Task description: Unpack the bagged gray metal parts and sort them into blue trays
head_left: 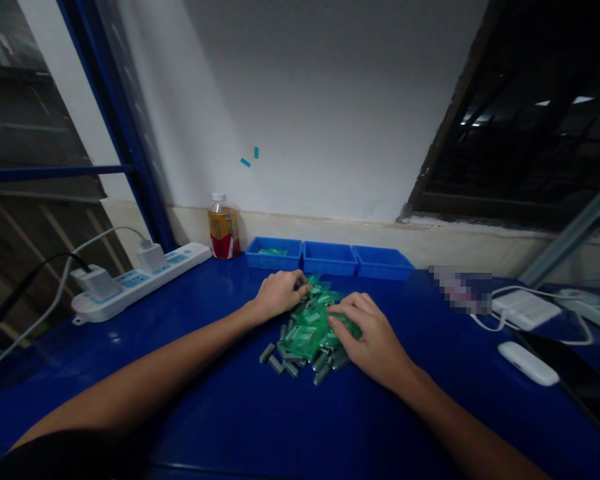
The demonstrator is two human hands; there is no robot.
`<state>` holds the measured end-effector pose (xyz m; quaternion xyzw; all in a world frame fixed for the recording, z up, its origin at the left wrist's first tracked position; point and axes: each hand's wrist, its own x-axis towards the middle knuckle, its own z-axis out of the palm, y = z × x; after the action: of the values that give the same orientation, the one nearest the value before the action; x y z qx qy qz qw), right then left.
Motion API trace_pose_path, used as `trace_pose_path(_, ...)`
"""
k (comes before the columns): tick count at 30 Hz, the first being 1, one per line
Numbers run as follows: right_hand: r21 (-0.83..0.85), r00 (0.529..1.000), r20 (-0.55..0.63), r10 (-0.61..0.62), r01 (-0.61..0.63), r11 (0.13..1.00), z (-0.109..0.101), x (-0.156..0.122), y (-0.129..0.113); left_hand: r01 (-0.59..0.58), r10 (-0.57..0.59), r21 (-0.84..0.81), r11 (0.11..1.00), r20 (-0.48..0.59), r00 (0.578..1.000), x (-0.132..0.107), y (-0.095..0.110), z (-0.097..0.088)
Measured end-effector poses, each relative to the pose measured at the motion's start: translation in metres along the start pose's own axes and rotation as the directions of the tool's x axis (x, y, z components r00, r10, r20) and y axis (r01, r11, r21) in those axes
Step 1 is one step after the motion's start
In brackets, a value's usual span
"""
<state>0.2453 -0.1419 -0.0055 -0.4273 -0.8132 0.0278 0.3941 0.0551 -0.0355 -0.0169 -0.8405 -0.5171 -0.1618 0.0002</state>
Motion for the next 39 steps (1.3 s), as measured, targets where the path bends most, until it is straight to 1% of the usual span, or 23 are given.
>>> trace_pose_path(4,0.038,1.000,-0.012,0.004,-0.004,0.999,0.001,0.002,-0.007,-0.091,0.136,0.272,0.958,-0.151,0.979,-0.005,0.002,-0.008)
trace_pose_path(6,0.097,0.998,-0.031,0.056,-0.053,0.994,0.001,0.004,-0.009,-0.133,0.232,0.328,0.935,-0.283,0.931,-0.009,0.007,-0.013)
trace_pose_path(7,0.147,0.993,-0.045,0.106,-0.099,0.984,0.001,0.005,-0.009,-0.166,0.292,0.342,0.925,-0.359,0.886,-0.013,0.011,-0.015)
trace_pose_path(9,0.296,0.967,-0.069,0.247,-0.216,0.930,0.000,0.007,-0.007,-0.268,0.428,0.366,0.891,-0.482,0.764,-0.022,0.023,-0.020)
trace_pose_path(11,0.458,0.918,-0.072,0.390,-0.317,0.831,-0.001,0.010,-0.006,-0.393,0.553,0.392,0.832,-0.527,0.645,-0.033,0.036,-0.023)
trace_pose_path(12,0.519,0.893,-0.063,0.446,-0.352,0.779,-0.002,0.011,-0.006,-0.449,0.603,0.402,0.798,-0.525,0.601,-0.039,0.042,-0.023)
trace_pose_path(14,0.601,0.856,-0.026,0.516,-0.399,0.692,-0.001,0.013,-0.006,-0.531,0.671,0.413,0.740,-0.503,0.545,-0.048,0.052,-0.023)
trace_pose_path(16,0.651,0.844,0.029,0.536,-0.423,0.631,0.003,0.014,-0.007,-0.578,0.714,0.423,0.698,-0.470,0.519,-0.054,0.057,-0.022)
trace_pose_path(18,0.671,0.852,0.066,0.520,-0.423,0.608,0.008,0.012,-0.006,-0.596,0.724,0.412,0.689,-0.429,0.540,-0.056,0.059,-0.021)
trace_pose_path(19,0.670,0.860,0.060,0.507,-0.412,0.618,0.011,0.011,-0.005,-0.601,0.712,0.383,0.702,-0.405,0.574,-0.056,0.058,-0.021)
trace_pose_path(21,0.622,0.881,-0.017,0.473,-0.361,0.695,0.016,0.009,-0.002,-0.582,0.625,0.234,0.779,-0.363,0.691,-0.055,0.057,-0.022)
trace_pose_path(23,0.496,0.905,-0.158,0.394,-0.272,0.824,0.018,0.007,-0.001,-0.493,0.454,-0.048,0.869,-0.320,0.831,-0.053,0.056,-0.024)
trace_pose_path(24,0.408,0.912,-0.235,0.336,-0.221,0.886,0.017,0.006,-0.001,-0.414,0.347,-0.236,0.879,-0.280,0.895,-0.052,0.054,-0.026)
trace_pose_path(25,0.316,0.913,-0.303,0.271,-0.172,0.933,0.015,0.006,-0.001,-0.315,0.241,-0.429,0.847,-0.219,0.946,-0.051,0.053,-0.028)
trace_pose_path(26,0.239,0.910,-0.360,0.208,-0.126,0.963,0.013,0.006,-0.002,-0.203,0.149,-0.602,0.772,-0.140,0.979,-0.049,0.051,-0.030)
trace_pose_path(27,0.184,0.905,-0.399,0.148,-0.079,0.980,0.011,0.006,-0.003,-0.090,0.076,-0.736,0.671,-0.053,0.996,-0.048,0.049,-0.032)
trace_pose_path(29,0.118,0.913,-0.407,0.019,0.032,0.993,0.006,0.005,-0.006,0.094,0.001,-0.878,0.470,0.107,0.994,-0.045,0.046,-0.038)
trace_pose_path(30,0.089,0.922,-0.384,-0.045,0.085,0.992,0.004,0.005,-0.007,0.147,-0.009,-0.902,0.405,0.156,0.988,-0.044,0.046,-0.040)
trace_pose_path(32,0.022,0.933,-0.342,-0.114,0.130,0.991,0.002,0.003,-0.008,0.160,-0.015,-0.920,0.358,0.165,0.986,-0.043,0.045,-0.045)
trace_pose_path(34,0.000,0.943,-0.327,-0.063,0.067,0.998,0.000,0.001,-0.008,0.052,-0.030,-0.910,0.412,0.043,0.999,-0.044,0.047,-0.048)
trace_pose_path(36,0.115,0.954,-0.293,0.066,-0.033,0.993,-0.001,-0.001,-0.008,-0.145,-0.009,-0.811,0.566,-0.183,0.983,-0.047,0.048,-0.050)
trace_pose_path(38,0.355,0.967,-0.166,0.192,-0.123,0.927,-0.002,-0.001,-0.009,-0.379,0.186,-0.550,0.744,-0.374,0.909,-0.054,0.048,-0.051)
trace_pose_path(39,0.476,0.967,-0.083,0.241,-0.174,0.862,-0.001,-0.001,-0.010,-0.482,0.326,-0.379,0.790,-0.407,0.853,-0.059,0.049,-0.051)
